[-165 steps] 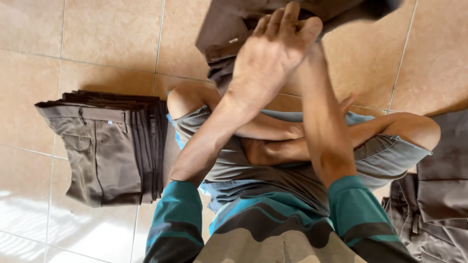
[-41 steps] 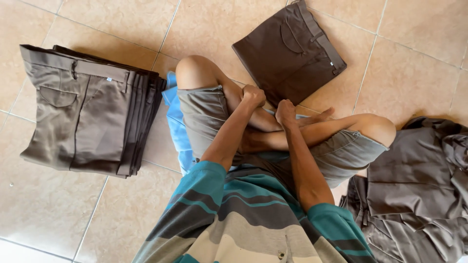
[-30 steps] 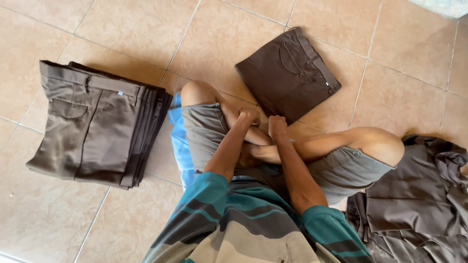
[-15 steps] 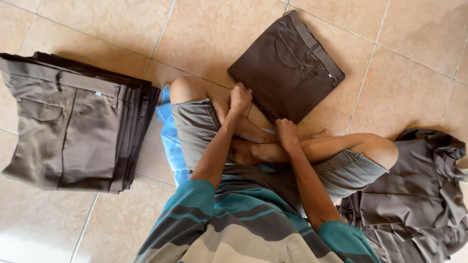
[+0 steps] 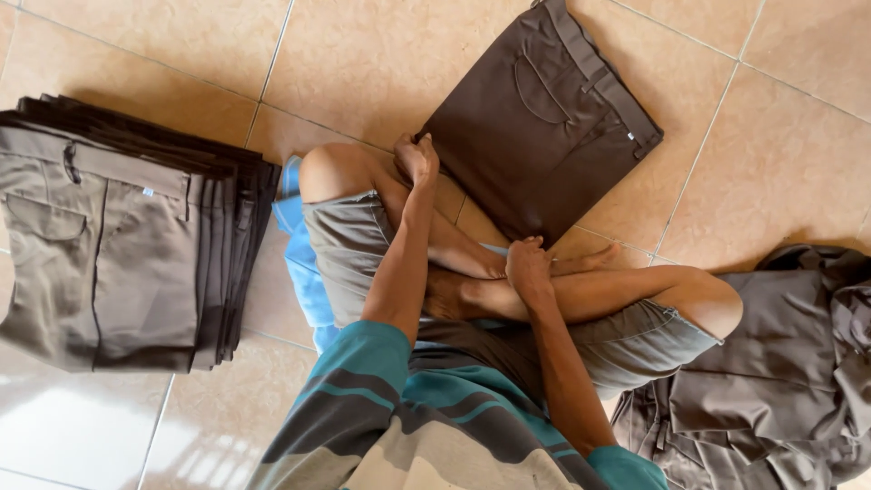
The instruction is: The person sits cross-legged on a tiled floor and folds a pair of brown trousers by hand. They smooth the fabric, fold the legs together, and then fold the garment into a compact rectangle before placing it on a stack of similar trousers.
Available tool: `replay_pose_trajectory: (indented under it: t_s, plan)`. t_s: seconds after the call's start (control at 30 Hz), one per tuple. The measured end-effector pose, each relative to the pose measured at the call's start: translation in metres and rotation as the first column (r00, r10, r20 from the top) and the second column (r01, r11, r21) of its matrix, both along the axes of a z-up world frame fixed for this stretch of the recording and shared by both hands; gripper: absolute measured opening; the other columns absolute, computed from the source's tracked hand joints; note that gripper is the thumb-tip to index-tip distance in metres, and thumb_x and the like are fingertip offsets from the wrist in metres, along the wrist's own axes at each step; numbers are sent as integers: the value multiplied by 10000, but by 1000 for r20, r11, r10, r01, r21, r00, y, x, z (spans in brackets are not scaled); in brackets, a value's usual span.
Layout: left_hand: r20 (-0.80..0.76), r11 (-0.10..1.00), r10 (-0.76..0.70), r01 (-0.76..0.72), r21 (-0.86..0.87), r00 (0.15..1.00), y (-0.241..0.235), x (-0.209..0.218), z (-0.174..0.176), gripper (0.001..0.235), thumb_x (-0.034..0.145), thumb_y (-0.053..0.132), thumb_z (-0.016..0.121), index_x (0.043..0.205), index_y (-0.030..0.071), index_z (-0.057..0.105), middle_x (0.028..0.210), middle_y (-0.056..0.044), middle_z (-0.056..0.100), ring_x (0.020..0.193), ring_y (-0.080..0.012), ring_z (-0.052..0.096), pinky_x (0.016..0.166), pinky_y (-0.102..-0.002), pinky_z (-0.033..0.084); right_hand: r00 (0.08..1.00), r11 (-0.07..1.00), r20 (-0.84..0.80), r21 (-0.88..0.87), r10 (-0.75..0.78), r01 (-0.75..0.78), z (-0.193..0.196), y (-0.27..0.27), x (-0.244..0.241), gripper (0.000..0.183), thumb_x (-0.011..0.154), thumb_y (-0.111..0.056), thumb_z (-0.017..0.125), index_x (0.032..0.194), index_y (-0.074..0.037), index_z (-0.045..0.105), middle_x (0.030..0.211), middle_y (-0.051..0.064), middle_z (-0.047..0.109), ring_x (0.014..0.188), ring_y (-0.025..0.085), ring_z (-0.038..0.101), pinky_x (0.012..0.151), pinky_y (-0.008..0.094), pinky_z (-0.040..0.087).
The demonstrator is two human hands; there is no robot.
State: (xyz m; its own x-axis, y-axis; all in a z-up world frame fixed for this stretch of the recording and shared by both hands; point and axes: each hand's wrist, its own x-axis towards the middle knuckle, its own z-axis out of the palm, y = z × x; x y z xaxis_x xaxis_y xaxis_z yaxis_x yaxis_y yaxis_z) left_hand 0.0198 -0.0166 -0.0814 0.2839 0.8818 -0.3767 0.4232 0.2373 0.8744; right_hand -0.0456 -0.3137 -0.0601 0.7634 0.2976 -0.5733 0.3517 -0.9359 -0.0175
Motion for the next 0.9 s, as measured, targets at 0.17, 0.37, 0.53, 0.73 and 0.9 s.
replay_pose_trajectory:
  t_s: [0.17, 0.37, 0.53, 0.73, 0.9]
  plan:
    - [63, 998, -65, 63, 22, 996, -7, -14, 48, 337, 891, 97, 686, 660, 63, 443, 590, -35, 507, 575, -145, 492, 573, -362, 455, 999, 1000, 30, 14, -19, 18, -5, 0, -1, 607, 878, 23, 553, 1408, 279, 406, 1424, 475, 479, 1032, 560, 695, 950, 682, 478]
    - [-80, 824, -561, 548, -144, 824, -48, -31, 44, 500, 772, 276, 874, 969, -124, 648, 931, -308, 682, 995, -435, 720, 808, -535, 560, 970, 994, 230, 60, 77, -93, -20, -8, -5, 545, 812, -2, 593, 1310, 218, 579, 1256, 416, 631, 821, 507, 734, 702, 583, 601]
    - [-99, 830, -545, 552, 75, 833, -34, -5, 24, 399, 748, 145, 857, 996, -103, 667, 985, -337, 699, 1053, -529, 682, 879, -617, 568, 978, 955, 209, 289, 3, -64, 32, 21, 1, 296, 943, -180, 611, 1021, 100, 666, 971, 344, 724, 773, 506, 738, 610, 581, 599]
    - [-245, 839, -352, 421, 344, 903, 64, 65, 37, 133, 886, 198, 706, 968, 155, 611, 889, -99, 778, 815, -388, 727, 717, -534, 531, 999, 697, 16, 716, -50, 24, 66, 63, -12, 212, 920, -39, 438, 717, -71, 387, 701, 171, 550, 650, 367, 534, 648, 495, 374]
    - [-455, 633, -325, 548, 547, 829, -3, 38, 54, 762, 889, 342, 830, 1448, 61, 395, 1486, -213, 378, 1325, -466, 435, 1076, -630, 388, 858, 690, 183, 682, -481, 242, 60, 16, 87, 172, 967, -202, 535, 975, -119, 685, 970, 72, 748, 917, 298, 681, 814, 449, 496]
